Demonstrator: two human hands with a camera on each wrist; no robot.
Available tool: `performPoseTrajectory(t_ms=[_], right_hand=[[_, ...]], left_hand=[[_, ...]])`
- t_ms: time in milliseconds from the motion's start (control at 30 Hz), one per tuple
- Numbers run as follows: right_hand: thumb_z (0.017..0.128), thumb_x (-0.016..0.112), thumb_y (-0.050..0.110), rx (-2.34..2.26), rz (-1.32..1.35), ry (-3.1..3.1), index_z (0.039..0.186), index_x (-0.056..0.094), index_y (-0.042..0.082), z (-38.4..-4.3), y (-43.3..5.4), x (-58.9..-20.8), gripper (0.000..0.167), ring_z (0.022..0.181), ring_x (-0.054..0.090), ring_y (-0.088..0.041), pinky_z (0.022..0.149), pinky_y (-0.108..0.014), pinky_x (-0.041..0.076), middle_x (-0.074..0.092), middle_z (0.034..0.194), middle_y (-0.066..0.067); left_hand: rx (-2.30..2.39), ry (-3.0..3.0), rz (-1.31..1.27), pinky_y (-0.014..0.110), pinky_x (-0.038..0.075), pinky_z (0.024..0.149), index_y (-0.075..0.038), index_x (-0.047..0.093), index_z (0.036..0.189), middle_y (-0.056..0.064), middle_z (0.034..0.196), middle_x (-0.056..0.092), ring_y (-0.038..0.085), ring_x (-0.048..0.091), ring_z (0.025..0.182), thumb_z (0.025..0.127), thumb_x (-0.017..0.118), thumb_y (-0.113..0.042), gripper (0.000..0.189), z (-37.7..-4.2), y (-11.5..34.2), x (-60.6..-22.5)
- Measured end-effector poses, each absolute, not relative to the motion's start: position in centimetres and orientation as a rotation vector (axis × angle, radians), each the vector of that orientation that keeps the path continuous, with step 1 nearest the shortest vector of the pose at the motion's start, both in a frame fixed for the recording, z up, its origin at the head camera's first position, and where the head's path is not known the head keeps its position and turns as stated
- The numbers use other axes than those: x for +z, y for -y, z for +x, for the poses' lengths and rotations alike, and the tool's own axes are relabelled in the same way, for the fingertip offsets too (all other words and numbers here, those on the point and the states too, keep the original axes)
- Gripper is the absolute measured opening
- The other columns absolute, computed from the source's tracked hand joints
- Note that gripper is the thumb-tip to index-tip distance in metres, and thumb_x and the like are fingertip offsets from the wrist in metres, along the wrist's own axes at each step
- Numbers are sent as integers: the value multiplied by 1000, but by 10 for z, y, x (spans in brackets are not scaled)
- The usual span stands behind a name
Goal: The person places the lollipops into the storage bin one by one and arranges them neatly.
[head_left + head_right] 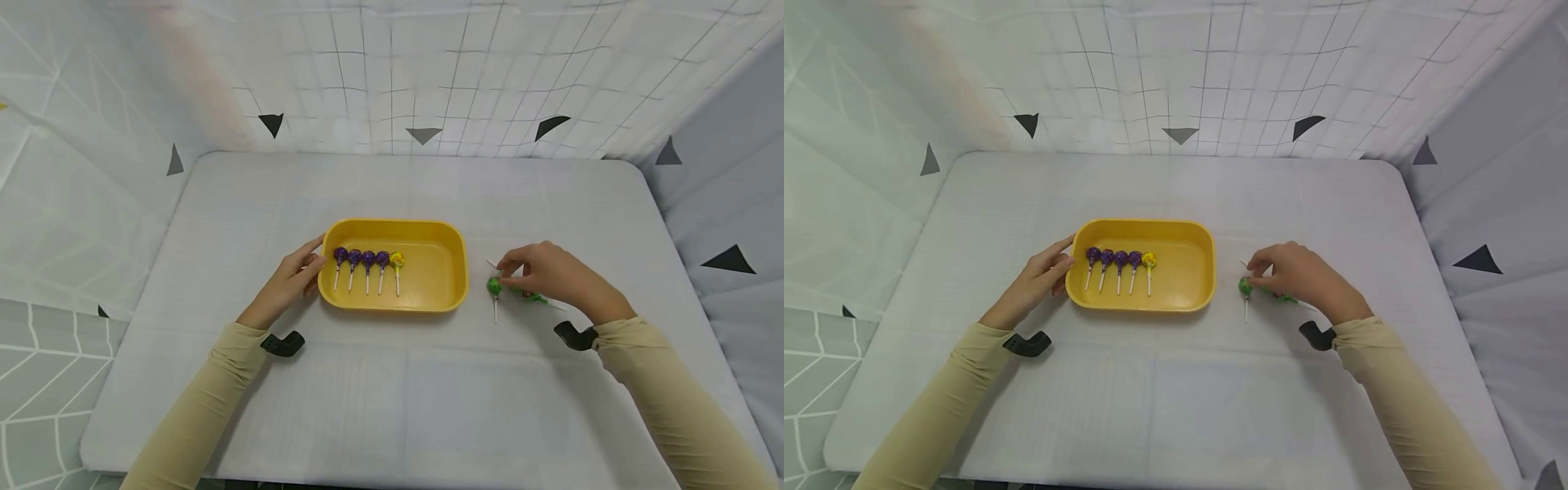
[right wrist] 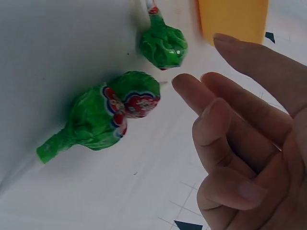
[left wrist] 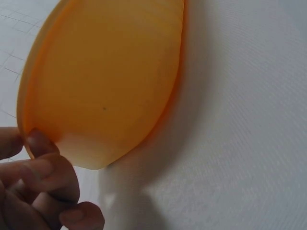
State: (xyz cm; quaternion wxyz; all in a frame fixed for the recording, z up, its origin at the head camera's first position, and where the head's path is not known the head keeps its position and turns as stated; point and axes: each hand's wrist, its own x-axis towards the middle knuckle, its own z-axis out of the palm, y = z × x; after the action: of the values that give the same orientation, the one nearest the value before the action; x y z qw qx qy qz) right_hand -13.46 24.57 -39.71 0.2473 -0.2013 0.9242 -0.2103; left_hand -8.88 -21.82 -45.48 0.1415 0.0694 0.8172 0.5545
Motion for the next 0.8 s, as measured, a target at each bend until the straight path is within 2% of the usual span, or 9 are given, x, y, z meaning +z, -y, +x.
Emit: performPoseTrajectory(t_ms=[233,467,800], right_hand=[[90,82,29,-445,-605,-2593,110,79,16,-136,-245,-410,25,78,66,-11,69,-32,54,79,99,1],[89,82,30,-399,-628,-2616,108,81,17,-133,-241,-415,22,89,70,-17,76,-40,57,79,102,1],[88,84,29,-392,-657,-2642,101,81,20,-134,-241,-420,16,84,67,-14,74,-37,56,79,98,3]], left_hand=[[1594,-2357,200,27,42,58,-22,32,163,12,86,52,16,47,64,112,46,-35,55,-89,218,-454],[1585,-2366,205,28,42,57,-21,32,163,11,85,53,16,47,63,112,46,-35,55,-89,217,-453],[1586,-2364,177,26,42,58,-22,33,163,12,88,53,15,47,65,112,46,-36,55,-89,216,-452]])
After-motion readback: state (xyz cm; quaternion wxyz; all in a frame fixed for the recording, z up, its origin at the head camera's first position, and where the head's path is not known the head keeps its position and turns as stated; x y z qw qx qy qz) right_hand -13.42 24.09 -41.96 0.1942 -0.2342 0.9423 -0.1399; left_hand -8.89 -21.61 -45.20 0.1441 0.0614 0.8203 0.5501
